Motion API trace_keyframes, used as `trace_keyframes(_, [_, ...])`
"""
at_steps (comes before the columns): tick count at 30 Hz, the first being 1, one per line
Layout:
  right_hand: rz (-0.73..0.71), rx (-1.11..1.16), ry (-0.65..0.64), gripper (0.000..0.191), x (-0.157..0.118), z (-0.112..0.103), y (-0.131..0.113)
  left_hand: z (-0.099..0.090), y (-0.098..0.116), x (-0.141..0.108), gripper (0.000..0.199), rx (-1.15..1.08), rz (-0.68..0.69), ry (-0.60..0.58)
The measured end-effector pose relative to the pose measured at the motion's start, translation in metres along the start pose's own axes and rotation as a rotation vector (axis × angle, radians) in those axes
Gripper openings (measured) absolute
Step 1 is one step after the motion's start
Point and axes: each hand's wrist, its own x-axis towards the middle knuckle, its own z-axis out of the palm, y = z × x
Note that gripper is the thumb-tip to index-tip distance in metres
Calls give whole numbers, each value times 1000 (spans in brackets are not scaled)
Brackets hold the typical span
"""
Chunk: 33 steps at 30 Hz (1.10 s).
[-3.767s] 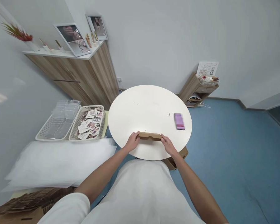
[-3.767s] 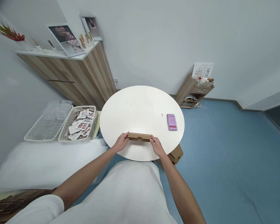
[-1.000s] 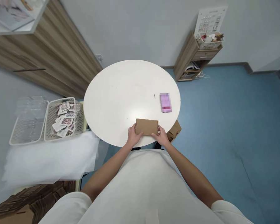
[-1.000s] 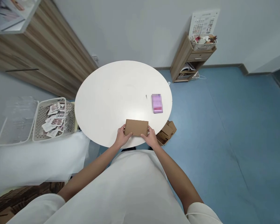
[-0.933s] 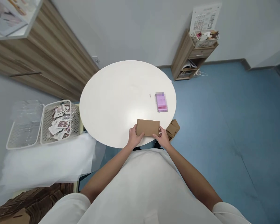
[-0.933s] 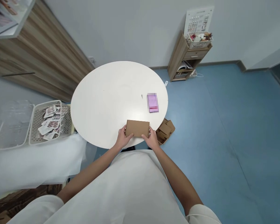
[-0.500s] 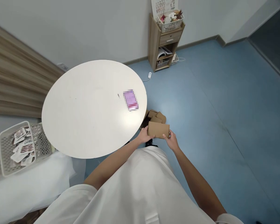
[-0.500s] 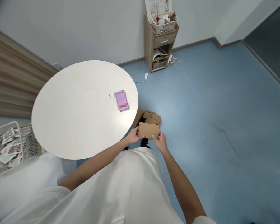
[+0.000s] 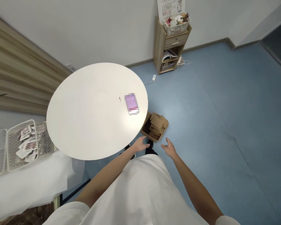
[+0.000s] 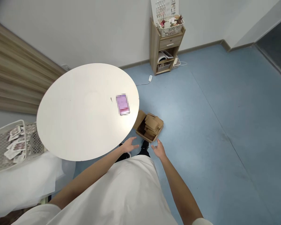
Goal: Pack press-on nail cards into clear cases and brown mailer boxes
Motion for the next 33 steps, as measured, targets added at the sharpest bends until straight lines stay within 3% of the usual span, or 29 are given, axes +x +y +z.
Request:
trace_keyframes(6, [-28, -68, -96, 61, -7, 34, -3, -25, -43, -40, 61, -205, -130, 4])
trace_keyframes(12, [-172, -109, -141, 44, -13, 75, -33, -61, -73, -70, 57, -315, -38, 137])
trace_keyframes(16, [-295, -141, -217, 39, -17, 116, -65, -91, -109, -101, 55, -437, -4, 281])
trace_keyframes(22, [-443, -202, -475, 44, -48, 200, -144, -138, -188, -165, 53, -608, -37, 528])
trace_keyframes(26, [-484, -259, -617, 43, -85, 268, -194, -156, -240, -217, 51, -710, -86, 674])
trace_keyframes(30, [-560, -366, -707, 40, -117, 335, -226, -167, -282, -255, 51, -742, -121, 816])
trace_keyframes(33, [-624, -402, -824, 37, -132, 373, -243, -176, -304, -271, 49, -767, -110, 919])
